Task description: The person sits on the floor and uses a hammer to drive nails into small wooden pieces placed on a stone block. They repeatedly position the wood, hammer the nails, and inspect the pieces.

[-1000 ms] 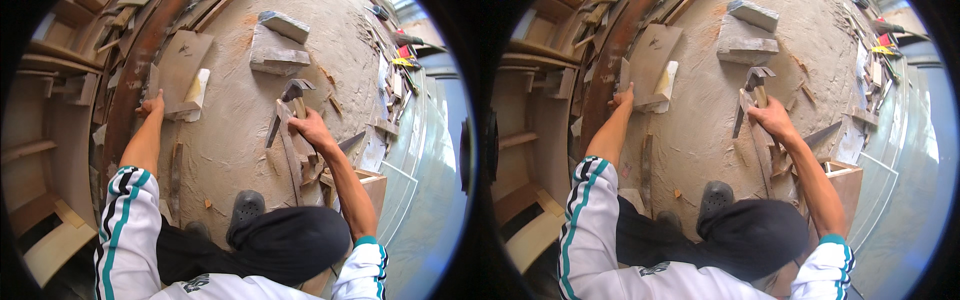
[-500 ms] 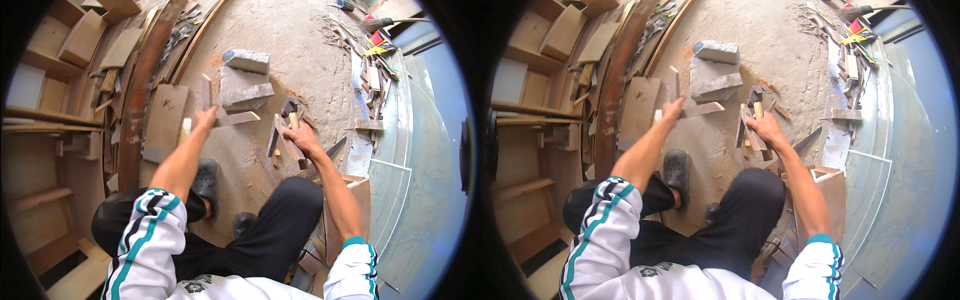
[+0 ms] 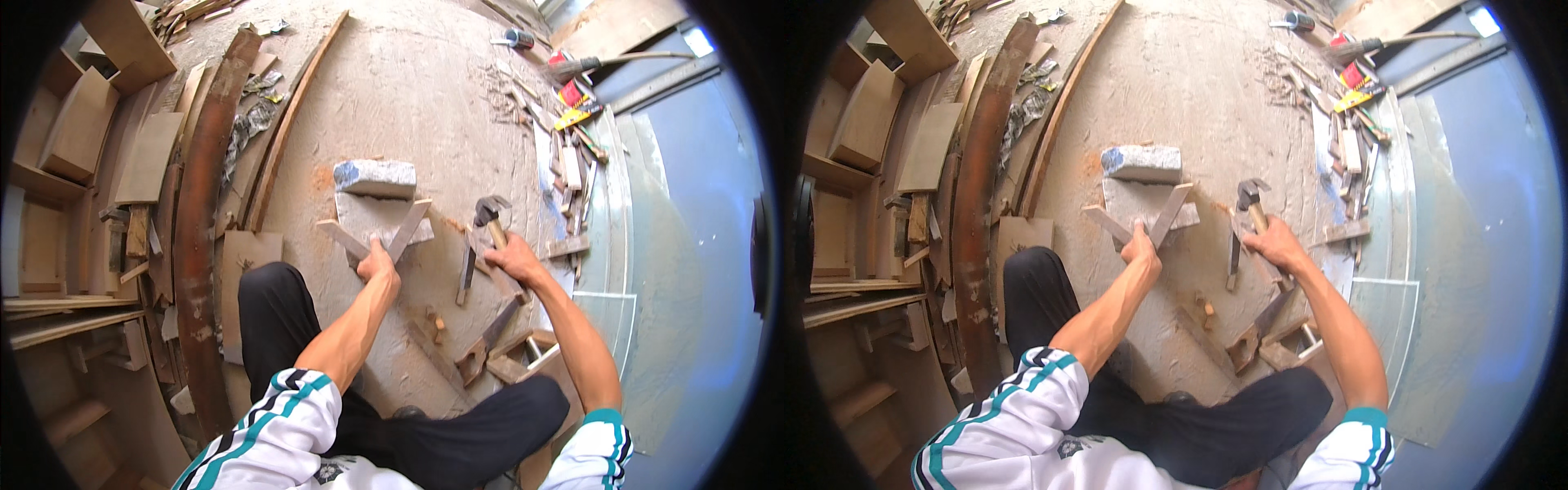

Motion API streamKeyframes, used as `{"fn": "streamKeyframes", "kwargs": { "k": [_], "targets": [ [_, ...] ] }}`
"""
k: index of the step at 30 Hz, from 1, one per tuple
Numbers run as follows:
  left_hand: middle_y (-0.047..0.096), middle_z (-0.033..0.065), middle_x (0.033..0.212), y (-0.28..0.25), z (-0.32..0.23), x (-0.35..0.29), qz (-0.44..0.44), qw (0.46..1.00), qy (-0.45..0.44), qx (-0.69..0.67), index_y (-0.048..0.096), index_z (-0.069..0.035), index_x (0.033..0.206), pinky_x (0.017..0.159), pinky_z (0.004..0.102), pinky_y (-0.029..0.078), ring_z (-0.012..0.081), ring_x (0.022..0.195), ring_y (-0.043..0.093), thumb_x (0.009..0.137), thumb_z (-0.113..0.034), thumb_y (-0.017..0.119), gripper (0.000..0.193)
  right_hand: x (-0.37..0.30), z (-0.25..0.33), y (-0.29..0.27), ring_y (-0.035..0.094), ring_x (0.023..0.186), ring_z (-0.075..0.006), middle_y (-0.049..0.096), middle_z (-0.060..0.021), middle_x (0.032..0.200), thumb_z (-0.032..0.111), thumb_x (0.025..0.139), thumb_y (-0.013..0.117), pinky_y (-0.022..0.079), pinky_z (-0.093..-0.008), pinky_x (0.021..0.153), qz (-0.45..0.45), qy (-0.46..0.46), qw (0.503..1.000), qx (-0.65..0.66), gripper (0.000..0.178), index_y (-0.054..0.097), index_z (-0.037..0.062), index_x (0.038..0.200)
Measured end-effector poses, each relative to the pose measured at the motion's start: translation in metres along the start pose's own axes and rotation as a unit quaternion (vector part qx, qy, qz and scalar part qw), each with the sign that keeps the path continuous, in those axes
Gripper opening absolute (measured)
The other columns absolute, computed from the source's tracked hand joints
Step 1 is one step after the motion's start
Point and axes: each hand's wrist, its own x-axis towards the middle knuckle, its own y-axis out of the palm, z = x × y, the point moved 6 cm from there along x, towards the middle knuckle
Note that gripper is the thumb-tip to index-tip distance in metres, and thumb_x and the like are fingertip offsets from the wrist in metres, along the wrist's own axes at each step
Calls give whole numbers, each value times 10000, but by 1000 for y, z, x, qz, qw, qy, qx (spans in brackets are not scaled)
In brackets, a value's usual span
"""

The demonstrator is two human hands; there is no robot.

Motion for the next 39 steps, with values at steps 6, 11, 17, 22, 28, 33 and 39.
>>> {"fn": "streamKeyframes", "kwargs": {
  "k": [6,11,17,22,28,33,39],
  "targets": [
    [663,295,1180,9,-28,-6,-37,996,-4,86,657,154,1101,988,447,481,416,1120,634,801,-516,763,741,24,28,4,640,759,-246,658,-158,825,309,700,732,522,-368,723,36,19,998,51,495,609,-77,985],
    [623,276,1267,17,-41,-10,-8,998,-1,67,586,194,1191,983,407,467,357,1135,627,850,-459,750,754,35,34,20,652,769,-238,670,-162,840,298,715,721,526,-361,733,55,4,997,54,477,604,-78,984],
    [617,244,1274,22,-41,-14,1,1000,-20,0,545,198,1237,993,381,462,312,1136,623,865,-403,753,736,52,23,27,672,778,-274,679,-203,838,313,722,711,531,-380,746,93,-29,995,26,493,600,-84,993],
    [610,290,1285,26,-30,-6,-27,998,-8,-49,569,207,1202,1006,392,465,359,1171,616,824,-411,784,756,69,30,14,679,820,-294,676,-239,872,328,711,714,530,-378,762,101,-68,992,10,511,595,-90,979],
    [616,289,1275,53,-49,19,-30,996,19,-78,570,201,1209,1017,388,461,340,1170,622,810,-393,802,752,85,41,4,645,777,-213,660,-149,865,281,747,710,527,-346,733,110,-95,987,62,462,597,-71,1025],
    [563,272,1358,92,-72,45,23,992,25,-123,521,190,1277,1025,385,457,324,1200,600,816,-437,798,826,88,55,17,644,750,-205,669,-146,857,276,754,707,526,-343,705,96,-100,983,117,443,609,-74,1008],
    [679,168,1100,47,-70,48,65,995,66,46,625,77,1173,860,397,517,265,1005,655,819,-442,776,646,100,45,32,641,691,-202,672,-147,771,274,753,713,520,-363,652,121,-78,983,115,377,650,-77,877]
  ]
}}
